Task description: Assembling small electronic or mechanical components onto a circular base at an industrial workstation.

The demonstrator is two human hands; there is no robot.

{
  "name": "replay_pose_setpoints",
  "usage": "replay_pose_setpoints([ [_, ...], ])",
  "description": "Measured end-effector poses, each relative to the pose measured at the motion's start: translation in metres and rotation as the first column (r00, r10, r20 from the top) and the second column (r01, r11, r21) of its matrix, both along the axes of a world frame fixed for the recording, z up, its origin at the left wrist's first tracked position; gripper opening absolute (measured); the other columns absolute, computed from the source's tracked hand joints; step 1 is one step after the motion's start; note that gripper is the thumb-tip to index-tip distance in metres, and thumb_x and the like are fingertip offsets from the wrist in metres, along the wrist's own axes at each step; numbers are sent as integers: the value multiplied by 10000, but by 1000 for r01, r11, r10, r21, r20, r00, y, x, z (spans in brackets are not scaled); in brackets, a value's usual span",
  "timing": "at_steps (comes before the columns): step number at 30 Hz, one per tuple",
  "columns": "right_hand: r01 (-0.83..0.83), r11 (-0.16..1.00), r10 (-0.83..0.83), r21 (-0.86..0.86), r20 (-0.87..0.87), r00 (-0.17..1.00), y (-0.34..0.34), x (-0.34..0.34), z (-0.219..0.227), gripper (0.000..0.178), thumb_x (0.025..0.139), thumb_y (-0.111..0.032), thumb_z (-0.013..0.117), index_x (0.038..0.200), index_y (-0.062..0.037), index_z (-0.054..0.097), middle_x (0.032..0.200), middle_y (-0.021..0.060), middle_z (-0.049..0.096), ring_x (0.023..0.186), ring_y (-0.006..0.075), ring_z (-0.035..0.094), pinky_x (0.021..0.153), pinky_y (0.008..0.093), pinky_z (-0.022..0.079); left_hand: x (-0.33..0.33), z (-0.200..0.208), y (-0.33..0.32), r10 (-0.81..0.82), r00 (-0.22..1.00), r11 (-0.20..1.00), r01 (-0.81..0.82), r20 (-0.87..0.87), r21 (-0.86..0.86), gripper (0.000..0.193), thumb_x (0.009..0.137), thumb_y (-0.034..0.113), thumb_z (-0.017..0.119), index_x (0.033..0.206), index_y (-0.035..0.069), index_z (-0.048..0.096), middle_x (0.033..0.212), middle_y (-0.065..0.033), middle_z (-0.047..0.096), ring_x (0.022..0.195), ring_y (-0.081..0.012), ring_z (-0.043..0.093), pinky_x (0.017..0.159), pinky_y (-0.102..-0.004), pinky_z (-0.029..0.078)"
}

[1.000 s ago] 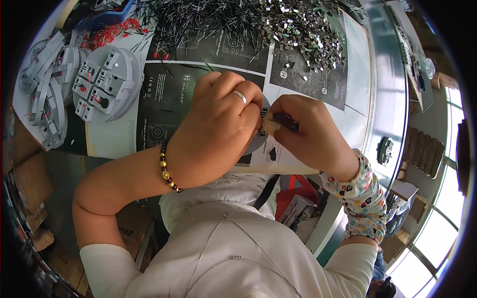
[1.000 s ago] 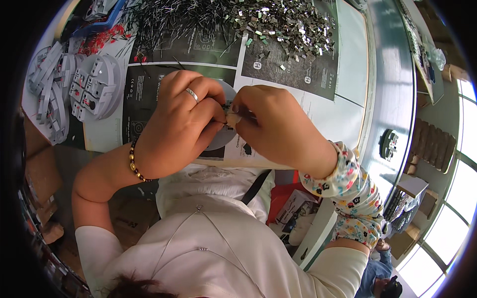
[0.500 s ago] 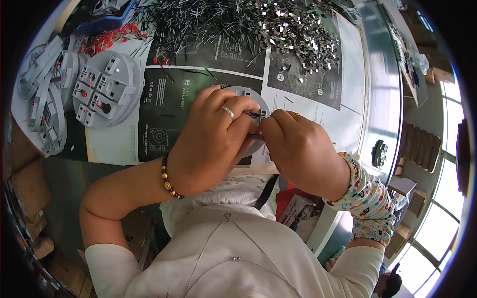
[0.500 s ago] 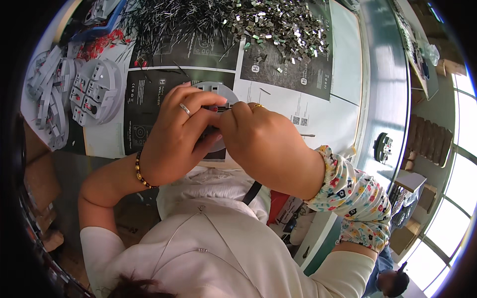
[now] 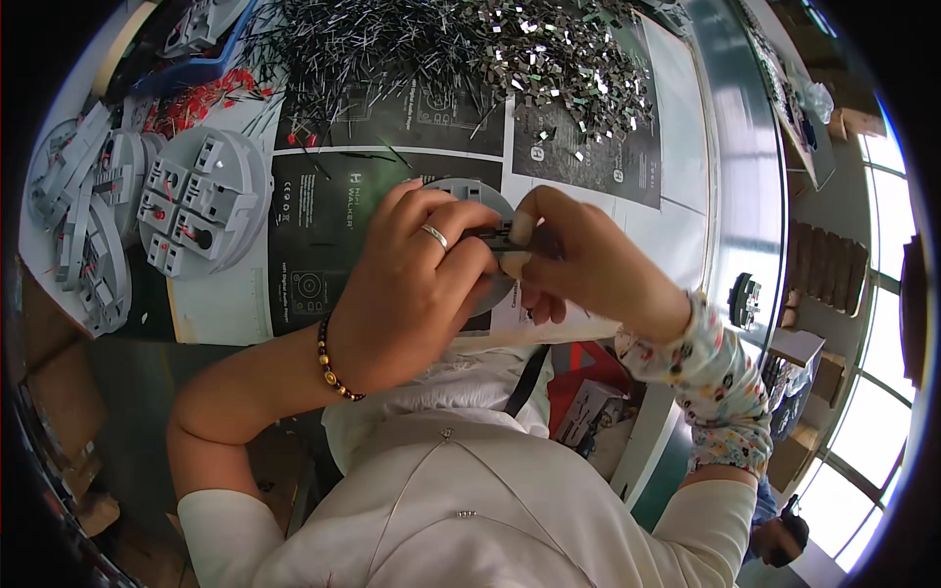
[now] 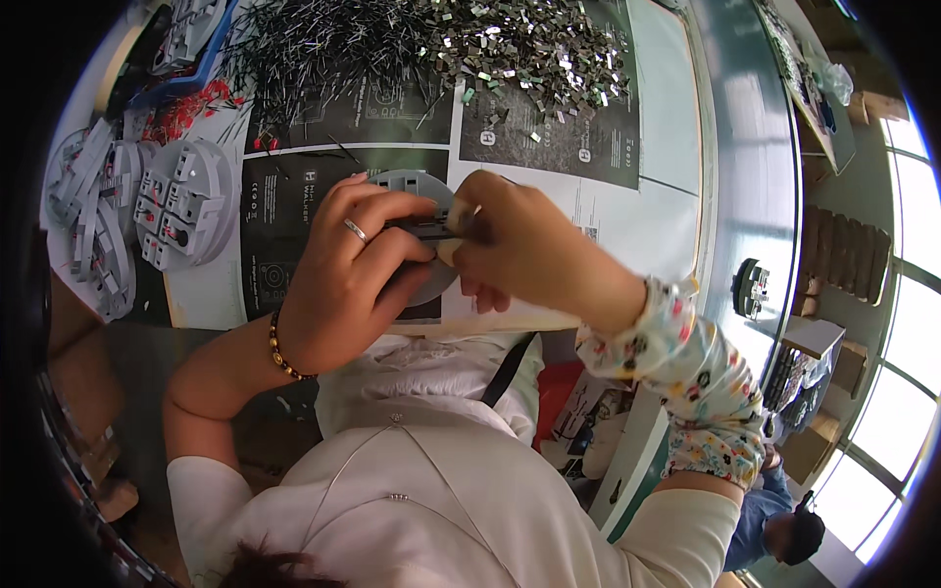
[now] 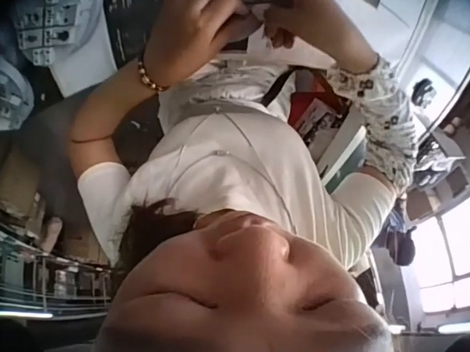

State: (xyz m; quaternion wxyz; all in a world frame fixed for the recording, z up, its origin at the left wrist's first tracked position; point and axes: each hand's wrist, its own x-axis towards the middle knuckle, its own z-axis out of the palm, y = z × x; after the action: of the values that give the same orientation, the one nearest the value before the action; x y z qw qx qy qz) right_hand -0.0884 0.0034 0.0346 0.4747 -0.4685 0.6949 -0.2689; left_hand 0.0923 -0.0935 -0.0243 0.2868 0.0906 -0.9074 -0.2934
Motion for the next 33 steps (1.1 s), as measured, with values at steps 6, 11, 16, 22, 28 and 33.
replay_pose_setpoints([
  [6, 165, 947, -256, 276, 336, 906, -3, -7, 9, 63, 959, -73, 546, 981, -14, 545, 583, 21, 546, 433, 127, 518, 409, 248, 412, 5, 3, 1, -9, 997, 999, 6, 75, 43, 252, 795, 38, 730, 1029, 50, 638, 1334, -84, 612, 1136, -288, 548, 1167, -554, 340],
  [11, 160, 984, -87, -83, 558, 825, 0, -10, 14, 150, 1026, -141, 501, 945, -19, 534, 579, 37, 547, 440, 132, 528, 418, 218, 414, 15, 4, 3, -13, 994, 999, 16, 107, -30, 347, 804, 76, 741, 1136, 62, 642, 1397, -91, 594, 1195, -292, 549, 1188, -617, 294],
  [16, 448, 707, 270, -548, 794, 545, -7, 3, 5, 214, 1036, -156, 477, 899, -3, 541, 593, 51, 559, 438, 138, 506, 417, 218, 382, 21, 1, 6, -46, 994, 998, 50, 100, -39, 421, 790, 120, 766, 1182, 68, 622, 1438, -102, 561, 1249, -292, 537, 1175, -681, 273],
  [22, 446, 761, -61, -471, 632, 773, -14, 29, 3, 329, 1104, -293, 401, 870, -77, 483, 496, 19, 469, 379, 124, 437, 379, 215, 318, 25, -7, 6, -70, 992, 997, 72, 107, -22, 440, 848, 196, 744, 1251, 79, 610, 1525, -99, 511, 1296, -295, 528, 1190, -680, 245],
  [28, 463, 772, -194, -435, 532, 824, -8, 37, -3, 348, 1107, -286, 392, 835, -87, 478, 499, 15, 452, 371, 142, 404, 374, 230, 301, 25, -9, 4, -86, 990, 995, 91, 108, -50, 464, 848, 200, 746, 1272, 78, 602, 1529, -99, 503, 1295, -291, 528, 1183, -688, 251],
  [33, 411, 755, -177, -510, 446, 877, -8, 38, -5, 377, 1109, -285, 395, 798, -90, 478, 512, 12, 442, 382, 141, 408, 373, 236, 292, 24, -10, 5, -91, 991, 993, 97, 102, -61, 468, 855, 198, 741, 1286, 83, 599, 1524, -96, 505, 1294, -288, 526, 1177, -692, 258],
])
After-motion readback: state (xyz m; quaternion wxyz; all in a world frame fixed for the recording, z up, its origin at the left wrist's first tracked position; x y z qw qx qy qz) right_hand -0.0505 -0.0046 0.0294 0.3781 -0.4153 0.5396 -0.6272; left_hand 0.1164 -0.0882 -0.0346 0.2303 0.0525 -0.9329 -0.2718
